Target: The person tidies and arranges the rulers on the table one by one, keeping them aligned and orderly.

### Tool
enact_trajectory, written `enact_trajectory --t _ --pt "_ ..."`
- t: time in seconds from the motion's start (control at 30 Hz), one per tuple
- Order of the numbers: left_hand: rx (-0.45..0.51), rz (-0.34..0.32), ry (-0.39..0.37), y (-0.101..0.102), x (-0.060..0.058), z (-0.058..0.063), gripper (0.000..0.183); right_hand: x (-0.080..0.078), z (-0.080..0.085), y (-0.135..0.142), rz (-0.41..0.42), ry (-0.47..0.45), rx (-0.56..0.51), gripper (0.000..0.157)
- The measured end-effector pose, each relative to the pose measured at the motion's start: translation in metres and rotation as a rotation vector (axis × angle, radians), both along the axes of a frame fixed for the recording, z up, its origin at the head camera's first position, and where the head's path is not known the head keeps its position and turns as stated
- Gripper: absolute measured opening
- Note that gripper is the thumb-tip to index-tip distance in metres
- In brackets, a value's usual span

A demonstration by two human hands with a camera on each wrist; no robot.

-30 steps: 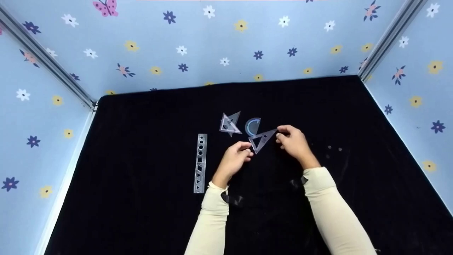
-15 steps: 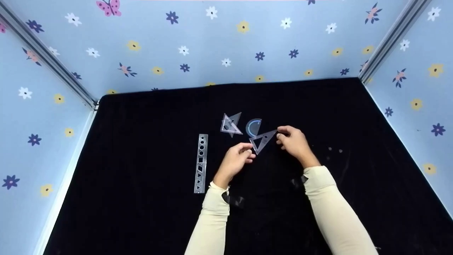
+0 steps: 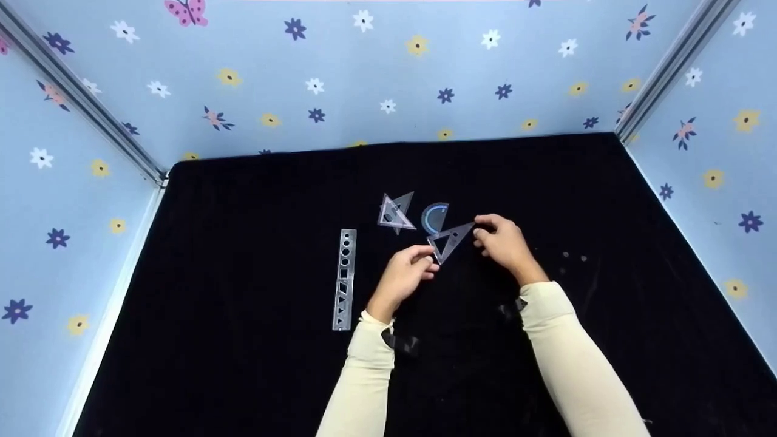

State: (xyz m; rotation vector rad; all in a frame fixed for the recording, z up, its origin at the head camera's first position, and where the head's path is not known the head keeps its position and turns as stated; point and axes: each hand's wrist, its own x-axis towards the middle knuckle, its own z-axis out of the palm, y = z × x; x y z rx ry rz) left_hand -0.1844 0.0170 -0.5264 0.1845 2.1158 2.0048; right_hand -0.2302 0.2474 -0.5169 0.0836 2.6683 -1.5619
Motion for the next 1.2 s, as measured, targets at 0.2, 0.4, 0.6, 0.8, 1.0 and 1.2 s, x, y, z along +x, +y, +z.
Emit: enact_trajectory --t 0.2,0.4,0.6,0.8,1.0,1.2 --pt "0.021 0.002 -0.007 -0.0002 0.0 -0.0018 0.033 0.0015 -0.0009 0.0004 -0.009 -0.012 -0.083 0.036" --pt "0.066 -0.002 -0.032 -0.0025 0.001 -0.0007 0.032 0.0011 -0.0014 0.0035 -0.032 -0.077 -0.278 0.036" --pt "0.111 -0.004 -0.061 -0.004 0.0016 -0.0017 0.033 0.0014 -0.0017 0.0054 -0.087 -0.13 -0.451 0.034" --pt "0.192 0.02 -0.099 -0.0063 0.0023 -0.0031 0.031 0.0029 -0.0012 0.0034 -0.123 -0.115 -0.483 0.031" --pt "0.195 0.039 -0.093 -0.0061 0.0033 -0.0026 0.029 0.0042 -0.0017 0.0016 -0.181 -0.091 -0.514 0.026" --pt "0.198 0.036 -0.088 -0.0025 0.0042 -0.0011 0.029 0.0076 -0.0003 0.0014 -0.264 -0.064 -0.556 0.021"
